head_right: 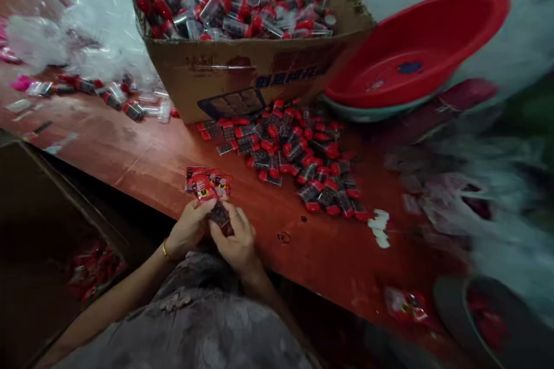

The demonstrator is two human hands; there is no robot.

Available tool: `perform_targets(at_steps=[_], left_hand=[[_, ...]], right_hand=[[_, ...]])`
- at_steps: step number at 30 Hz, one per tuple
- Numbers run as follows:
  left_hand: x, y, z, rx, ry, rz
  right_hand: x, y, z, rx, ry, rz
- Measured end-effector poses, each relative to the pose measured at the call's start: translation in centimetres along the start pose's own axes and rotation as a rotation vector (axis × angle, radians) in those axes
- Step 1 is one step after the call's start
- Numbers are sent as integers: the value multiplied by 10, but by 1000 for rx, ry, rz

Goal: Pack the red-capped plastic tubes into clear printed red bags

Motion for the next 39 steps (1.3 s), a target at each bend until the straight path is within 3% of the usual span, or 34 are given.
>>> perform_targets(at_steps=[4,11,15,20,25,30,35,39], left_hand=[[2,2,-5,-37,36,10],[-7,3,5,-60,38,112],[0,5,-4,-98,19,55],[1,4,4,-93,65,-4],[-4,4,-2,-104,62,26],[8,10,-17,-113,-13,-104],[2,6,-7,-76,-26,-23],[13,-1,-7,-98,70,-76]], right_hand=[[-6,-2,-8,-50,36,-1],[-8,2,-5,-2,-11,-35],[-5,9,-10,-36,-36,-27],[-2,9,-10,6,-95,-61],[-9,11,-9,31,-48,11],[-13,6,-20,-115,194,140],[-18,-3,-37,-401,472,94],[-35,-3,-37,-428,506,116]])
Point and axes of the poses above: each hand's wrist, its own y-axis towards the middle knuckle, its own x-axis out of the back of the hand, z = x × y, the point moved 8 cm from there along y, towards the middle knuckle, and after that the axes turned 9 degrees about y, right-handed, at the moved point
